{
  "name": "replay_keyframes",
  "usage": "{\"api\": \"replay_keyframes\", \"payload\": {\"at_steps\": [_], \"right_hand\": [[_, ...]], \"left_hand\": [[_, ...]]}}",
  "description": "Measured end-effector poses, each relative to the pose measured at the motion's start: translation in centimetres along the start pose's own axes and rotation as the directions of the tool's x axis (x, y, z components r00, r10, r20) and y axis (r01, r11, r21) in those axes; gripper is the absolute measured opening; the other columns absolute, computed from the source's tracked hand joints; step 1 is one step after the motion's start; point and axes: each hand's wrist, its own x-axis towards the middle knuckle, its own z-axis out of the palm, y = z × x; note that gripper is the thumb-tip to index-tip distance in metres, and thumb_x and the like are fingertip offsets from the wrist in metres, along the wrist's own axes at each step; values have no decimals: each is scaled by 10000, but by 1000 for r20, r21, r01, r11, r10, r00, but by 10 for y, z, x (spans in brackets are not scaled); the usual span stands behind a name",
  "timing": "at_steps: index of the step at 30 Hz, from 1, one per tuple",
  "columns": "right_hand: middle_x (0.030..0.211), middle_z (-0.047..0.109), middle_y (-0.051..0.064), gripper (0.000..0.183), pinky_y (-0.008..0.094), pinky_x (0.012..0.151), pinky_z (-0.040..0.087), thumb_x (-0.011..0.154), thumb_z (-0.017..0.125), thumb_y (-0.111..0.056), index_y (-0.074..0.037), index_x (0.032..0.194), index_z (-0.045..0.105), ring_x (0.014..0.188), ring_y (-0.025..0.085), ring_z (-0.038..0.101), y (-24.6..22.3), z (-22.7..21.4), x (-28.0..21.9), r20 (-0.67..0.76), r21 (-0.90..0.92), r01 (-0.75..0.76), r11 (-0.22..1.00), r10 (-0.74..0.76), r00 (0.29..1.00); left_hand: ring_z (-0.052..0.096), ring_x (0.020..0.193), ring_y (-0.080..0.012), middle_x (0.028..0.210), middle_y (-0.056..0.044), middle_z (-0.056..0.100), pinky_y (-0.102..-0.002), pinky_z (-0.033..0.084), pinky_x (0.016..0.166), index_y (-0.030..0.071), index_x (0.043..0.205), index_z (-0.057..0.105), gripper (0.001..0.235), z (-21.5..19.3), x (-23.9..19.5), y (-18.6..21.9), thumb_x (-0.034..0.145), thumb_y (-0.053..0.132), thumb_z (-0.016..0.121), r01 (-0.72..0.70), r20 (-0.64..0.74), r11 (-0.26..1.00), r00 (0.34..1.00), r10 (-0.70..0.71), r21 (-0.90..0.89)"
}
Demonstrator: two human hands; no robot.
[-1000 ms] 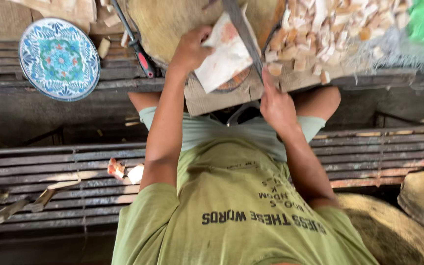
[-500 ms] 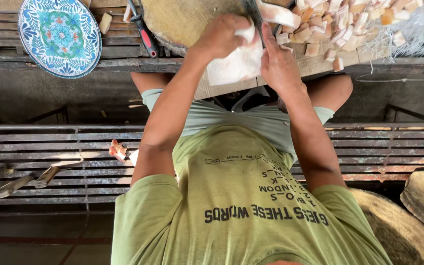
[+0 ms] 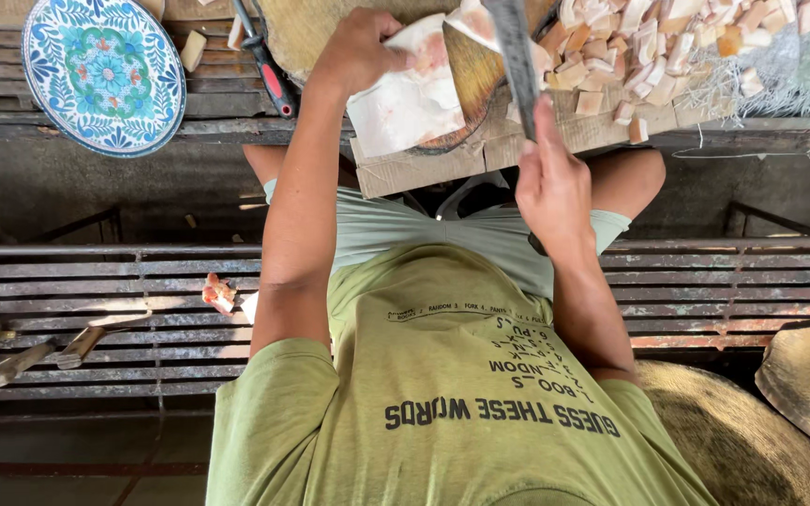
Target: The person uses a large knife to cut a slab of pork fat into strips and then into small cubes on a round wooden cutting board. The cut pieces accumulate on the board and nearby surface throughout the clip.
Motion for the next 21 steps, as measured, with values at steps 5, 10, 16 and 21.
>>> {"api": "replay_keyframes", "payload": {"at_steps": [5, 10, 16, 21], "right_hand": [[947, 698, 275, 708, 519, 721, 560, 957, 574, 20, -85, 1620, 349, 779, 462, 672, 1, 3, -13, 27, -140, 76, 987, -73, 997], [891, 682, 307, 693, 566, 714, 529, 930, 593, 28, -99, 1587, 415, 767, 494, 655, 17, 9, -2, 168, -78, -30, 997, 42, 985], [882, 671, 291, 647, 518, 716, 555, 979, 576, 31, -101, 1591, 412, 776, 466, 676, 10, 19, -13, 49, 5, -47, 999, 47, 998], [904, 684, 255, 680, 510, 718, 568, 972, 578, 22, -101, 1610, 381, 769, 437, 687, -6, 19, -23, 82, -14, 9, 1000, -7, 997]], "left_hand": [[672, 781, -246, 885, -146, 707, -385, 534, 717, -33, 961, 753, 318, -6, -2, -5, 790, 175, 921, -142, -35, 990, 989, 141, 0], [671, 773, -131, 876, -47, 745, -322, 548, 714, -7, 1021, 757, 278, -11, 7, -11, 839, 169, 871, -49, 32, 946, 998, 62, -320], [705, 736, -223, 857, -127, 752, -357, 552, 680, -11, 965, 755, 253, 17, 21, -3, 798, 116, 896, -242, -240, 968, 946, 220, -68], [746, 760, -282, 847, -157, 747, -394, 574, 706, 6, 943, 698, 230, 13, 2, 7, 823, 126, 853, -64, -379, 997, 924, 41, -48]]}}
